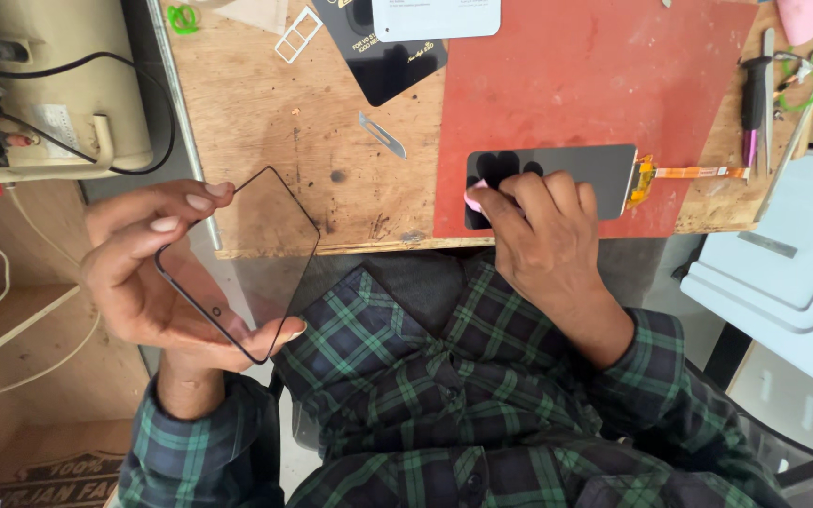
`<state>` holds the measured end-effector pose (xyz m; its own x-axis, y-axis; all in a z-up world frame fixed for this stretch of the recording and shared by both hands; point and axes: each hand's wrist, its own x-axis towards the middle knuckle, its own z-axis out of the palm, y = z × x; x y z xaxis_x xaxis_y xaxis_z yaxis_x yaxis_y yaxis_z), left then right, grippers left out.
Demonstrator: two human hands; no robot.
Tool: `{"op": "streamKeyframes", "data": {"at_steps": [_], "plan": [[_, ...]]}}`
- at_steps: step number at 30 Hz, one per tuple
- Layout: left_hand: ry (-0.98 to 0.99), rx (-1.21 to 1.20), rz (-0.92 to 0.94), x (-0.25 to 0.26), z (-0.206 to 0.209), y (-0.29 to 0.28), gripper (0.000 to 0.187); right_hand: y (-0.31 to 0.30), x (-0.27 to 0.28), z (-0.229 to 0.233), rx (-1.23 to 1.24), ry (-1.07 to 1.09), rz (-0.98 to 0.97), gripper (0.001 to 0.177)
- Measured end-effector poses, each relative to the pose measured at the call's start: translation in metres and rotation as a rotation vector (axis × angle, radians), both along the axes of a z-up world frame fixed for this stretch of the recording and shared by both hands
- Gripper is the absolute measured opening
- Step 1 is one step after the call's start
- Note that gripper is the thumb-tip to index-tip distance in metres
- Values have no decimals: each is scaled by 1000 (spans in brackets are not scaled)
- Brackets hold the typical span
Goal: The person cleans a smartphone screen and a separate screen protector using a pink cloth and a small tool. They wipe the surfaces, use the tool to remove debris, and inspect the items.
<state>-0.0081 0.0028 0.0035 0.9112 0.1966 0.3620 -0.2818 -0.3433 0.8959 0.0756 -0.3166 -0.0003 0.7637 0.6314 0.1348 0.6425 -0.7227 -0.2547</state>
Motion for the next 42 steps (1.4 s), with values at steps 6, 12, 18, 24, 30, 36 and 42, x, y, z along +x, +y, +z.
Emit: {"op": "streamKeyframes", "data": {"at_steps": [6, 12, 18, 24, 30, 36, 42], "plan": [[-2, -128, 6, 0, 2, -3, 91, -1, 2, -1, -11, 10, 16, 24], [182, -508, -39, 3, 6, -10, 91, -3, 2, 1, -9, 22, 31, 22], [408, -789, -129, 11, -7, -8, 98, -4, 3, 4, -59, 35, 38, 27], [488, -878, -167, 14, -20, -3, 97, -3, 5, 7, -55, 68, 32, 27], [514, -887, -198, 13, -23, 1, 95, -2, 6, 11, -37, 117, 47, 31], [562, -868, -192, 10, -24, 5, 99, -2, 7, 8, -41, 76, 67, 30], [588, -860, -171, 12, -20, 4, 101, 1, 10, 8, -47, 110, 53, 29]]}}
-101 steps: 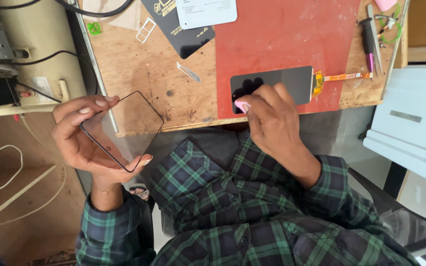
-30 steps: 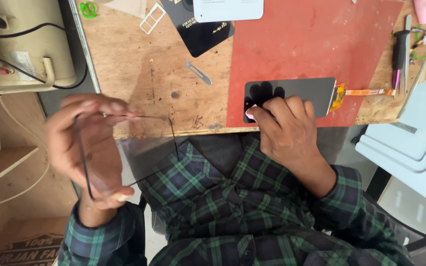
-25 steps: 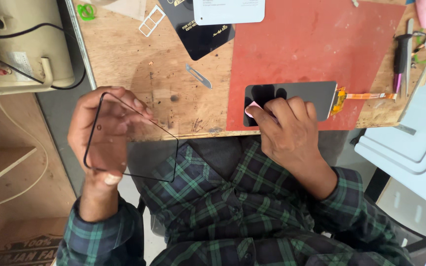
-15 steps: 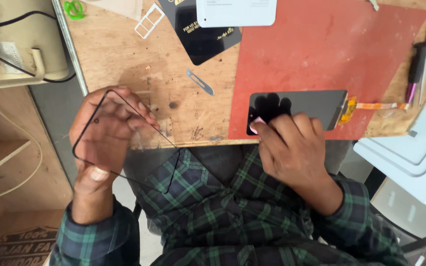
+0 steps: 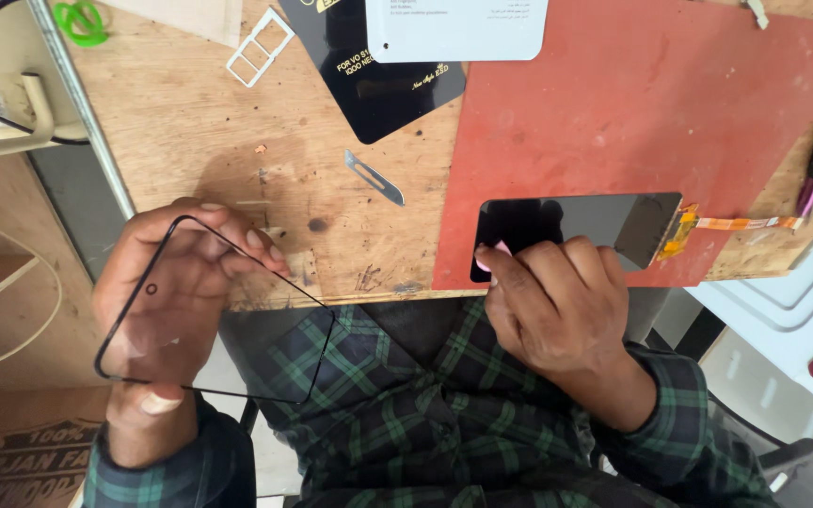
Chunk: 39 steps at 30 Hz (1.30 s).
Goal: The person cleans a smartphone screen and a separate screen protector using a pink cloth and a small tool. They wipe the surfaces, use the tool to remove debris, and inspect the items.
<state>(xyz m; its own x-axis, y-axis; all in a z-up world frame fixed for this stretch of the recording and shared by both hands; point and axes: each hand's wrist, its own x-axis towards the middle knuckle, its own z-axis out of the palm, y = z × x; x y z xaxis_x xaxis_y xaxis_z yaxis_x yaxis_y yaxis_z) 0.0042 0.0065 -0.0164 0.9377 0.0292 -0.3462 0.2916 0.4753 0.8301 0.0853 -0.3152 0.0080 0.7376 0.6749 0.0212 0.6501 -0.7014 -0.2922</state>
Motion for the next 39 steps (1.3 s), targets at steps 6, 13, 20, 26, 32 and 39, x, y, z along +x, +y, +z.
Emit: {"op": "streamKeyframes", "data": {"at_steps": [6, 13, 20, 26, 32, 39], "plan": [[46, 24, 16, 0, 7, -3, 103, 2, 1, 1, 13, -15, -9, 26], [75, 44, 30, 0, 12, -5, 102, 0, 0, -1, 45, 8, -12, 24], [83, 66, 17, 2, 12, -3, 103, -6, 17, 13, 322, 277, -277, 24], [74, 70, 27, 2, 13, -5, 101, -7, 22, 24, 203, 282, -293, 28], [94, 71, 28, -1, 15, -4, 101, 7, 19, 15, 250, 137, -176, 24], [33, 36, 13, 2, 8, -2, 98, 11, 5, 16, 166, 183, -66, 23]]}}
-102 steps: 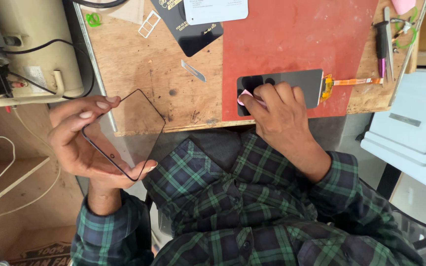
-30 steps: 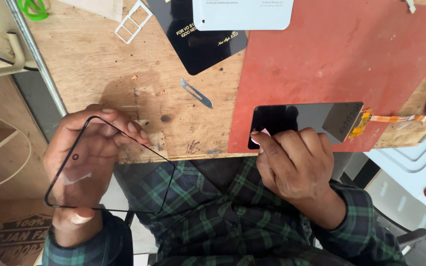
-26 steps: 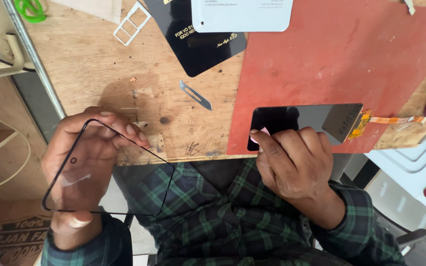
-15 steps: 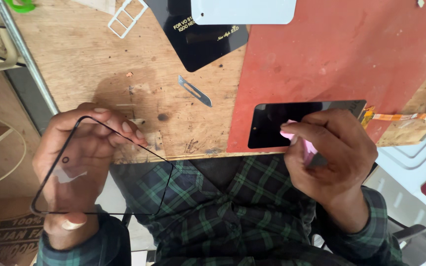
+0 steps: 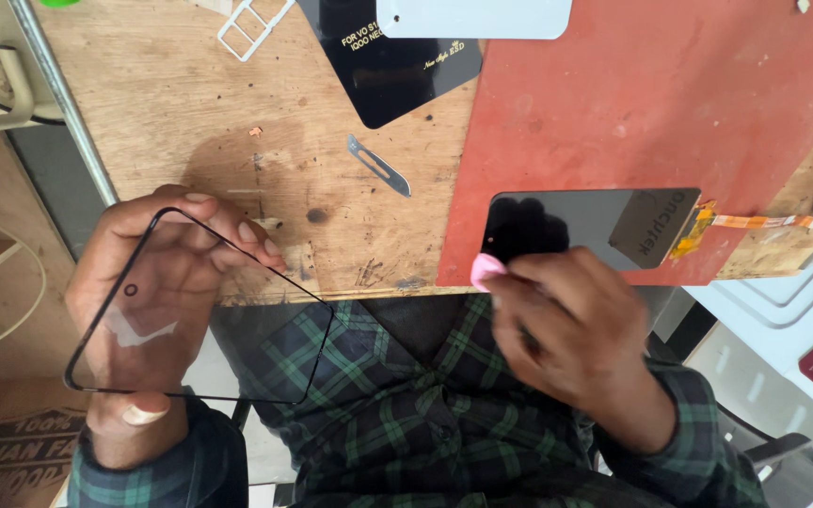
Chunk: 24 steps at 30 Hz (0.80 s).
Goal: The person cleans a smartphone screen and a separate screen protector using a pink cloth and a small tool. They wipe the surfaces, use the tool to remove debris, and inspect the items.
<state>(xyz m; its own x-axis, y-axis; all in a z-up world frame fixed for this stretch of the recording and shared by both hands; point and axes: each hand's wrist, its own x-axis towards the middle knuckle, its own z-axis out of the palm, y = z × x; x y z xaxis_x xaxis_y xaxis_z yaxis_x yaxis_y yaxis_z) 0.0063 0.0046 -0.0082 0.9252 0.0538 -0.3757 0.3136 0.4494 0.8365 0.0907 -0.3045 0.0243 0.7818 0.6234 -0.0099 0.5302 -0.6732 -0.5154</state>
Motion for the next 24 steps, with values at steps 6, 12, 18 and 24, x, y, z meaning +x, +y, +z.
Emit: {"op": "streamKeyframes", "data": {"at_steps": [6, 12, 18, 24], "plan": [[-15, -23, 2, -5, -4, 2, 100, -9, 3, -6, -92, -165, -56, 25], [-32, -19, 4, -4, -7, 2, 100, -8, -9, 2, -54, -61, 84, 30], [-21, -12, 12, -7, -8, 2, 99, -4, 8, 0, -97, -155, -39, 22], [-31, -11, 13, -7, -9, 2, 100, -8, -6, 5, -54, 61, 196, 30]]}}
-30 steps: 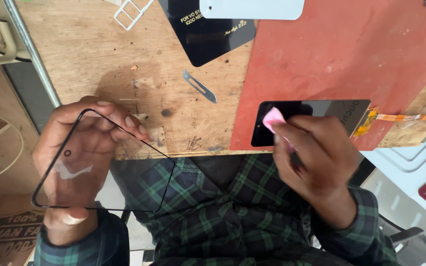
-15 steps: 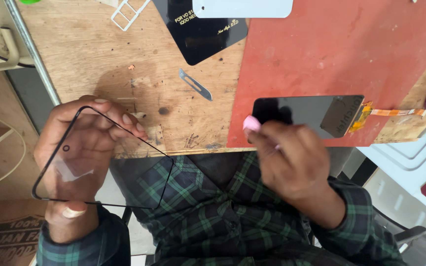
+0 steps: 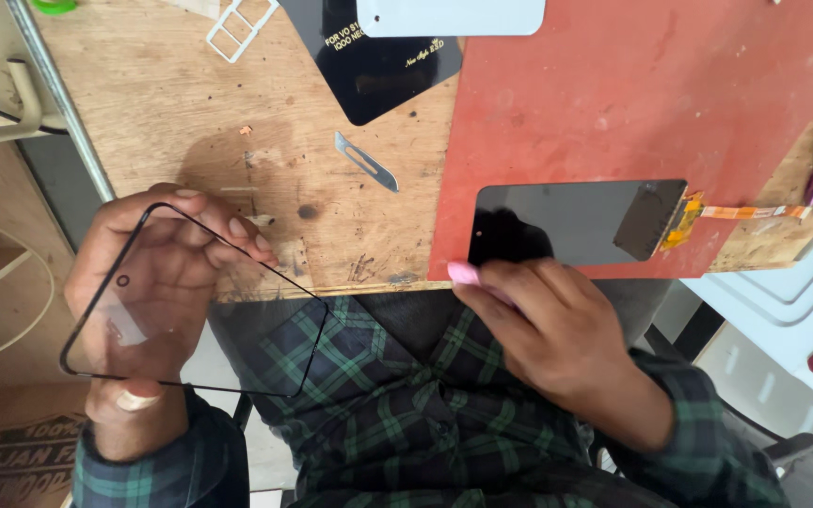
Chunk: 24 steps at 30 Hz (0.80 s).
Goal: The person cleans a smartphone screen and a separate screen protector using a pink cloth and a small tool. They wipe the surfaces, use the tool to remove debris, and inspect the items.
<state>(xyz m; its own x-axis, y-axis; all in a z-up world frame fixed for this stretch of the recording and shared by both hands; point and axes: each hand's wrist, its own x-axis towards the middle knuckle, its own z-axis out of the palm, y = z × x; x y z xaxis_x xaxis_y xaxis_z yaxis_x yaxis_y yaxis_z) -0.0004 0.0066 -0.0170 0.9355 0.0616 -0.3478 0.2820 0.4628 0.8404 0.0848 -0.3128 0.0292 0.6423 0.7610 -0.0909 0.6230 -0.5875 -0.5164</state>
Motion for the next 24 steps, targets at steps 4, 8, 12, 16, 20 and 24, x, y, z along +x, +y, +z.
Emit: {"op": "streamKeyframes", "data": {"at_steps": [4, 8, 12, 16, 20, 24], "plan": [[-5, -10, -10, 1, -2, 2, 102, -26, 23, 23, 54, 297, -117, 35], [-45, -16, -25, 4, -2, 0, 101, -22, 55, 24, -102, -80, -283, 27], [-57, 2, -29, 8, -1, -2, 98, 2, 71, 20, -209, -350, -193, 21], [-57, -23, -19, 7, -2, -3, 98, 42, 59, 7, 84, -137, -246, 21], [-30, -37, -16, 11, 2, -5, 99, 77, 43, -10, 57, -74, -272, 27], [-34, -65, -20, 10, 1, -4, 101, 92, 37, -21, 2, -64, -316, 20]]}}
